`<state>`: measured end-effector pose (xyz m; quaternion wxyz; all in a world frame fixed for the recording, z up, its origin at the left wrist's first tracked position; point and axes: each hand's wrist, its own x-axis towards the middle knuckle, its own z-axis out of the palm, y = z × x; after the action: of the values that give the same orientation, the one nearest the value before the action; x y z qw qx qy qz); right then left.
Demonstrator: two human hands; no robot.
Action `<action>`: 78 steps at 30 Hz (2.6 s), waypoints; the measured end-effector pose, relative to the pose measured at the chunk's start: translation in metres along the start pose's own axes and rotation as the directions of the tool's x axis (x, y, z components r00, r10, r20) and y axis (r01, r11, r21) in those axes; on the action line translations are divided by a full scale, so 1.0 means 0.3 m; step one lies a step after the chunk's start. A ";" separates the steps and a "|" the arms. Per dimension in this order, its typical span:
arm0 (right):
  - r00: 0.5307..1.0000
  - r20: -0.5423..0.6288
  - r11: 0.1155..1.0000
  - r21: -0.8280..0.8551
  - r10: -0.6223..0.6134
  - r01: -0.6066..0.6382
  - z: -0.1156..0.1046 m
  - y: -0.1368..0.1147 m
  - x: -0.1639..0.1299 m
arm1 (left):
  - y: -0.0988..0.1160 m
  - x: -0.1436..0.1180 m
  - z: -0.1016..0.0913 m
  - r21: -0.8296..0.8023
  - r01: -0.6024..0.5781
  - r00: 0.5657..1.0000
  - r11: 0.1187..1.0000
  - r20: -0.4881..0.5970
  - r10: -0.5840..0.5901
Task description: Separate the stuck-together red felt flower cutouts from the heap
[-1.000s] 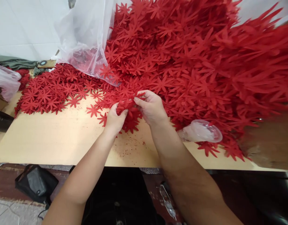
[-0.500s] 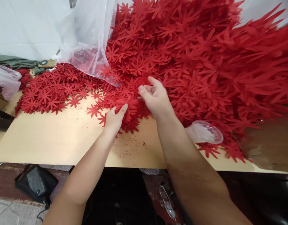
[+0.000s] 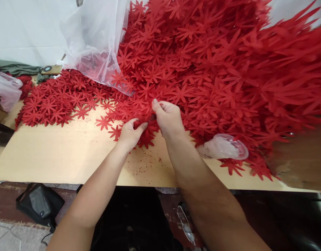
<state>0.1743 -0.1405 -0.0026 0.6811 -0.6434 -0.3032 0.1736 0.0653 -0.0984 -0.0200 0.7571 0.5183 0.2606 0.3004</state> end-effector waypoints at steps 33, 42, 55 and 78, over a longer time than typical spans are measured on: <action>0.970 0.153 0.950 -0.221 -0.191 0.222 -0.049 -0.023 0.019 | 0.010 0.021 -0.032 -0.034 -0.104 0.984 0.994 -0.147 0.098; 0.927 0.374 0.999 -0.031 -0.027 0.041 0.020 -0.021 -0.065 | 0.006 0.018 -0.031 -0.104 0.009 0.990 0.995 -0.138 -0.023; 0.984 0.016 0.978 0.104 0.179 -0.179 -0.002 0.019 0.018 | -0.028 0.031 -0.031 -0.025 -0.108 0.990 0.994 -0.090 0.106; 0.985 0.163 0.997 0.047 -0.064 0.057 0.021 0.011 -0.047 | -0.002 0.015 -0.014 -0.111 -0.066 0.995 0.992 -0.075 0.058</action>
<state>0.1602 -0.1441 -0.0087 0.6721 -0.6030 -0.3739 0.2116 0.0654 -0.0927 -0.0222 0.7658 0.4712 0.2537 0.3566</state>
